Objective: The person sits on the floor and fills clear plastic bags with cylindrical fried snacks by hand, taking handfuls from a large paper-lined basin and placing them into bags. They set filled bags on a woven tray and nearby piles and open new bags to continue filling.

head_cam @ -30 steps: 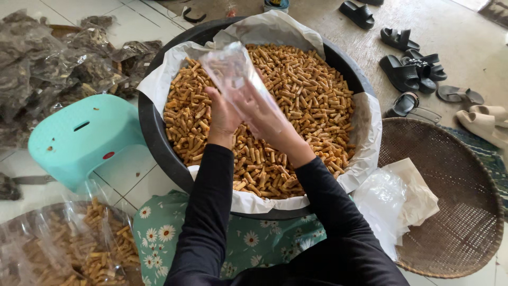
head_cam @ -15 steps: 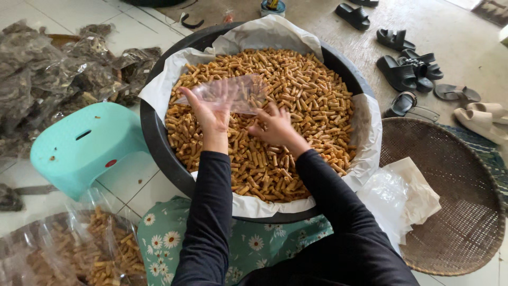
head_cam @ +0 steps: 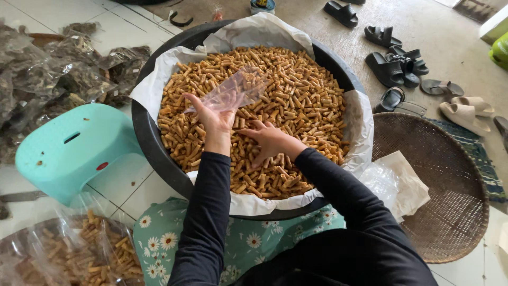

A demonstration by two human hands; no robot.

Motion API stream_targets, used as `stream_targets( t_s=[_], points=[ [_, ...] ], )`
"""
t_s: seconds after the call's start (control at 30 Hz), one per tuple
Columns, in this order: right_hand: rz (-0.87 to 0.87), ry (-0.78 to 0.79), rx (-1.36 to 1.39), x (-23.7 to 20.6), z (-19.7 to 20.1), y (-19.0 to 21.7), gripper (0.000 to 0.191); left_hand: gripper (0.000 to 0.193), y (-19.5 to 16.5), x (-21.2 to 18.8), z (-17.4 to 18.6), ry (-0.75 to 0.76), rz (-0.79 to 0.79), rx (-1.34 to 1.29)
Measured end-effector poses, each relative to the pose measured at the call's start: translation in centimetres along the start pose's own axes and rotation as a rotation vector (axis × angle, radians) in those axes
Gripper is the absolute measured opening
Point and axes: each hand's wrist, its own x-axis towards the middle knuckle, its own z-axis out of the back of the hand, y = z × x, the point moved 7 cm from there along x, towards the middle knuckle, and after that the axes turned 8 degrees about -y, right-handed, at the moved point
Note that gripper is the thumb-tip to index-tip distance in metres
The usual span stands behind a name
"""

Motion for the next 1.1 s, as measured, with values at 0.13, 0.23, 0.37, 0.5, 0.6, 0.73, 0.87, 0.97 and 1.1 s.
stream_targets(
  t_s=[0.13, 0.23, 0.37, 0.5, 0.6, 0.73, 0.87, 0.97, 1.1],
  points=[
    [-0.016, 0.068, -0.078, 0.2, -0.1, 0.5, 0.11, 0.139, 0.4, -0.1, -0.4, 0.048, 0.03, 0.004],
    [0.072, 0.107, -0.075, -0.1, -0.1, 1.9, 0.101, 0.135, 0.3, -0.1, -0.4, 0.037, 0.019, -0.01],
    [-0.021, 0.205, -0.216, -0.6, -0.9, 1.2, 0.09, 0.138, 0.3, -0.5, -1.6, 0.188, 0.072, -0.096],
    [0.099, 0.164, -0.185, -0.7, -1.3, -0.5, 0.075, 0.135, 0.3, -0.8, -1.4, 0.127, 0.056, -0.089],
    [0.166, 0.038, -0.153, -1.4, -0.3, -2.5, 0.055, 0.133, 0.7, -1.0, -1.4, 0.099, 0.049, -0.07],
    [-0.194, 0.15, 0.044, -2.2, 5.2, -7.9, 0.009, 0.126, 1.6, -0.9, -0.4, -0.079, 0.031, -0.029],
    [-0.098, -0.498, 0.496, -3.9, 17.9, -6.9, 0.014, 0.129, 2.4, -1.3, -1.2, 0.075, -0.016, -0.066],
    [-0.153, -0.599, 0.795, -2.9, 22.6, -4.5, 0.018, 0.127, 3.4, -1.6, -0.3, -0.021, 0.021, -0.022],
    [-0.063, -0.41, 0.751, 0.4, 24.4, 0.2, 0.025, 0.13, 3.6, -2.0, -0.9, 0.053, 0.047, -0.048]
  ],
)
